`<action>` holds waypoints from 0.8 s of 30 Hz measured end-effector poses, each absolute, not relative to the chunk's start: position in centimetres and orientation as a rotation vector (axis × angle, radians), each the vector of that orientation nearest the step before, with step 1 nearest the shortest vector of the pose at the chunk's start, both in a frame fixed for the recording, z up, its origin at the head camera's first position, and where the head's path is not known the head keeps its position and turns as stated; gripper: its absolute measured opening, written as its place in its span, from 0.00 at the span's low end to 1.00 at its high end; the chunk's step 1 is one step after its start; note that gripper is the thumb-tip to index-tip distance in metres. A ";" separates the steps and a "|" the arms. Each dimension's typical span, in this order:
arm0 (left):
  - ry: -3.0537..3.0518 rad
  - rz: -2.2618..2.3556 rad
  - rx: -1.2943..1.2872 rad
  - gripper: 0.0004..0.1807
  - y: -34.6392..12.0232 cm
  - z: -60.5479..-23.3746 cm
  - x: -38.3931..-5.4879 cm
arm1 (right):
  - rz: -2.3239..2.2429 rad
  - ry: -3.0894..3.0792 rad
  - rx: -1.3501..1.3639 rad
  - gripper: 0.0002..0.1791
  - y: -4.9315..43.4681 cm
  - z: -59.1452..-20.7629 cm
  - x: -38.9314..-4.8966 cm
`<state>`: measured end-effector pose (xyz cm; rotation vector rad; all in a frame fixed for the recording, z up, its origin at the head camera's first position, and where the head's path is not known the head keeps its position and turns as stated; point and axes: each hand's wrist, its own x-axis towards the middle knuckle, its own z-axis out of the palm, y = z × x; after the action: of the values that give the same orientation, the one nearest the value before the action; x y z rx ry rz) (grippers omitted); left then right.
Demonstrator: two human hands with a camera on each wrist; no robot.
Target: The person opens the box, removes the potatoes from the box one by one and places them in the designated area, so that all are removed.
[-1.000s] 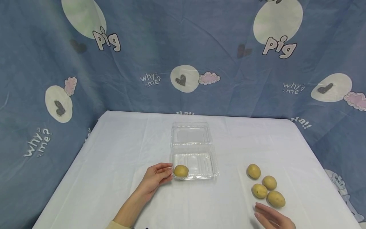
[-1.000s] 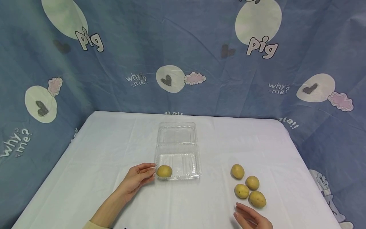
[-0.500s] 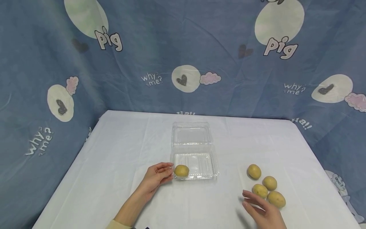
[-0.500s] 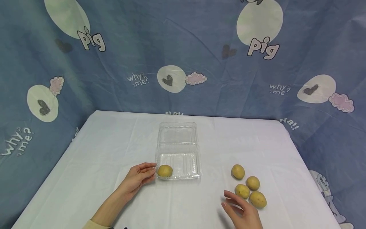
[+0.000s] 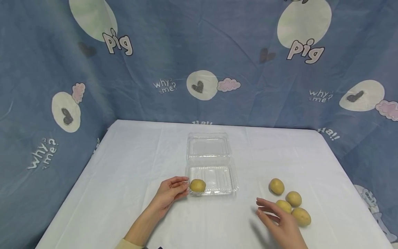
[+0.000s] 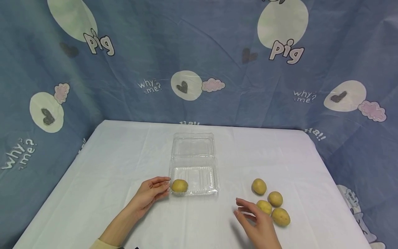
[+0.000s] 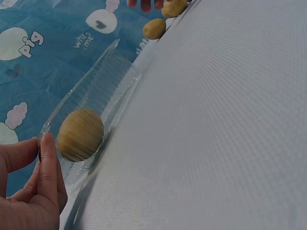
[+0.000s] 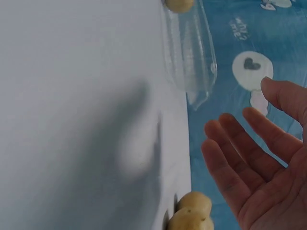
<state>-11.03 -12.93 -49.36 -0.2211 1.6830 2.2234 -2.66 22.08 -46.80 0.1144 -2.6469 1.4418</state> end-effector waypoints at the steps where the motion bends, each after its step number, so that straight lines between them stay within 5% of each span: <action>1: 1.681 2.224 -0.221 0.23 -12.9 -49.4 -11.0 | 1.442 -2.632 0.144 0.15 22.0 -46.7 -2.8; 24: 1.674 2.234 -0.206 0.22 -13.0 -49.5 -11.2 | 1.532 -2.561 0.377 0.16 20.2 -46.3 -5.5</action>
<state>-11.19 -13.05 -49.53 -0.2061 1.6735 2.2337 -5.47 20.18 -46.26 0.3765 -2.5615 1.5316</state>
